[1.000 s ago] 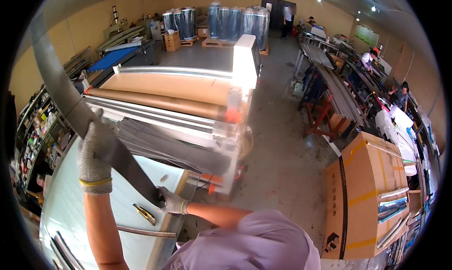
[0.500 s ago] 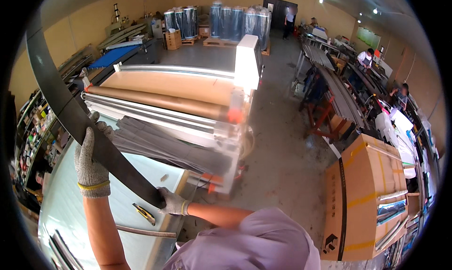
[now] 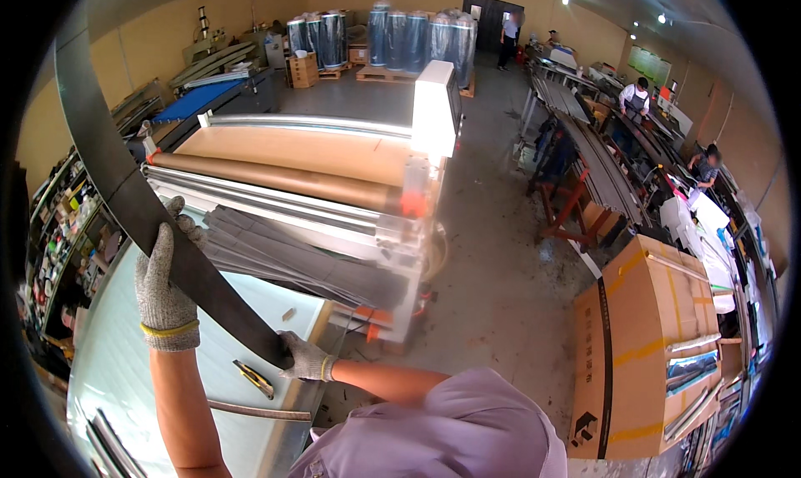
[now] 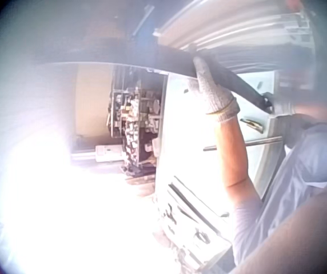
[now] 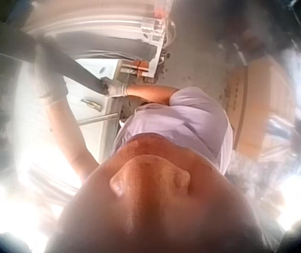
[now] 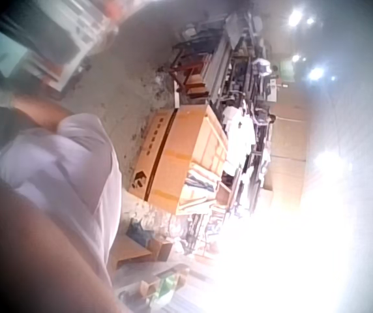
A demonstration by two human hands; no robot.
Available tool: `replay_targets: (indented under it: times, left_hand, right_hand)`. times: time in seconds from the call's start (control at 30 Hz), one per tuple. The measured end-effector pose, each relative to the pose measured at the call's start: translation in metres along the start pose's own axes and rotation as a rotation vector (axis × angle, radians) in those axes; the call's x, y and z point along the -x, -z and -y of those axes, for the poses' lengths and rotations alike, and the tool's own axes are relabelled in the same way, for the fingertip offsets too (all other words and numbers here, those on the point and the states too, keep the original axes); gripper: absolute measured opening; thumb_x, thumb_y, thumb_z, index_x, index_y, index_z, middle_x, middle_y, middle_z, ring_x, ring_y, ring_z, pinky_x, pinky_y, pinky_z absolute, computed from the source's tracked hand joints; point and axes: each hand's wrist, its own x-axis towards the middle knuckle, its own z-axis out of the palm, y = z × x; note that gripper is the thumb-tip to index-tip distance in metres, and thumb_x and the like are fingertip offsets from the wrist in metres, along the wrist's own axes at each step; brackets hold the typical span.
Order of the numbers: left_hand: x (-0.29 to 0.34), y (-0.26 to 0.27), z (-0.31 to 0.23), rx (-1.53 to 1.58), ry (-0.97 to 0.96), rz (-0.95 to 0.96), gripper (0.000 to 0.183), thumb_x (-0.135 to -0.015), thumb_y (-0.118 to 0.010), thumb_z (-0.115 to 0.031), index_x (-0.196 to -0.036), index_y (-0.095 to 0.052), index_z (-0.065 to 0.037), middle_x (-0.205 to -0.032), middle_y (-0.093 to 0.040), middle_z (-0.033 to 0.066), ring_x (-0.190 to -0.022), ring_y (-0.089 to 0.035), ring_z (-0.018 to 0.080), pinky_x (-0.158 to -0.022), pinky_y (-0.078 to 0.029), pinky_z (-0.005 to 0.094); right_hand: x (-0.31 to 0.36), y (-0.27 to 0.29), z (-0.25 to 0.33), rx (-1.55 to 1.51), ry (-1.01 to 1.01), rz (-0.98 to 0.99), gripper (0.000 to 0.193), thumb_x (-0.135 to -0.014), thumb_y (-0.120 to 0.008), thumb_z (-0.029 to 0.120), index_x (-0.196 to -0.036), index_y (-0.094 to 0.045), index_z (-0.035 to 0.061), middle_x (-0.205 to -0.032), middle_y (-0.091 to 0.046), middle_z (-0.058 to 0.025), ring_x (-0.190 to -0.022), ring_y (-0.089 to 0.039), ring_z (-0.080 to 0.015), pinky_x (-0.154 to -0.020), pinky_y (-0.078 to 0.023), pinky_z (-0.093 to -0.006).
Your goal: The person picks up a strip of material from a stack, places it on a work table, and uses a utility knife and a metal ruler to cut the material into sections. The person repeats this process for another strip, placing the cut pieces aside.
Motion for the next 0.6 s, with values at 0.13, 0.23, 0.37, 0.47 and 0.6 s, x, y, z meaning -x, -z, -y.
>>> replay_targets:
  times: [0.13,0.23,0.37,0.47,0.6]
  left_hand:
    - [-0.0005,0.0011,0.0006,-0.013,0.006,-0.007,0.055,-0.092,-0.067,-0.028,-0.13,-0.053,0.01,-0.101,-0.062,0.0096,-0.096,-0.058,0.0184,-0.09,-0.045,0.032]
    - [-0.0006,0.0012,0.0015,-0.017,-0.001,-0.005,0.055,-0.092,-0.067,-0.028,-0.13,-0.054,0.01,-0.102,-0.062,0.0098,-0.096,-0.058,0.0182,-0.089,-0.045,0.0316]
    - [0.0022,-0.0043,-0.0019,0.0,0.022,0.001,0.046,-0.097,-0.063,-0.022,-0.131,-0.055,0.008,-0.1,-0.064,0.007,-0.092,-0.061,0.0158,-0.084,-0.049,0.0289]
    - [0.0015,-0.0026,-0.0022,-0.015,0.026,0.0,0.046,-0.097,-0.064,-0.023,-0.131,-0.055,0.008,-0.099,-0.065,0.0066,-0.091,-0.062,0.016,-0.083,-0.049,0.0288]
    - [0.0018,-0.0035,-0.0025,-0.009,0.033,0.0,0.046,-0.097,-0.064,-0.022,-0.13,-0.055,0.009,-0.098,-0.064,0.0075,-0.091,-0.062,0.0162,-0.083,-0.049,0.029]
  right_hand:
    - [0.0,0.0008,0.0031,0.002,0.006,-0.001,0.091,-0.072,-0.084,0.022,-0.144,-0.033,-0.0012,-0.121,-0.058,-0.0224,-0.108,-0.063,-0.0336,-0.093,-0.052,-0.0414]
    - [0.001,0.0032,0.0071,0.0,-0.002,0.006,0.09,-0.072,-0.084,0.022,-0.144,-0.034,-0.0003,-0.118,-0.059,-0.0217,-0.106,-0.064,-0.0333,-0.091,-0.052,-0.0413]
    - [0.0027,0.0034,0.0046,-0.001,-0.011,-0.004,0.089,-0.072,-0.083,0.022,-0.143,-0.034,0.0008,-0.117,-0.061,-0.0211,-0.104,-0.065,-0.0329,-0.091,-0.052,-0.041]
    - [0.0032,0.0025,0.0067,-0.014,-0.027,0.001,0.089,-0.072,-0.083,0.022,-0.144,-0.034,0.0016,-0.117,-0.061,-0.0207,-0.103,-0.065,-0.0325,-0.09,-0.053,-0.0408]
    - [0.0044,0.0042,0.0099,-0.016,-0.048,0.008,0.09,-0.073,-0.083,0.022,-0.145,-0.033,0.0031,-0.117,-0.062,-0.0205,-0.1,-0.066,-0.0327,-0.089,-0.053,-0.0412]
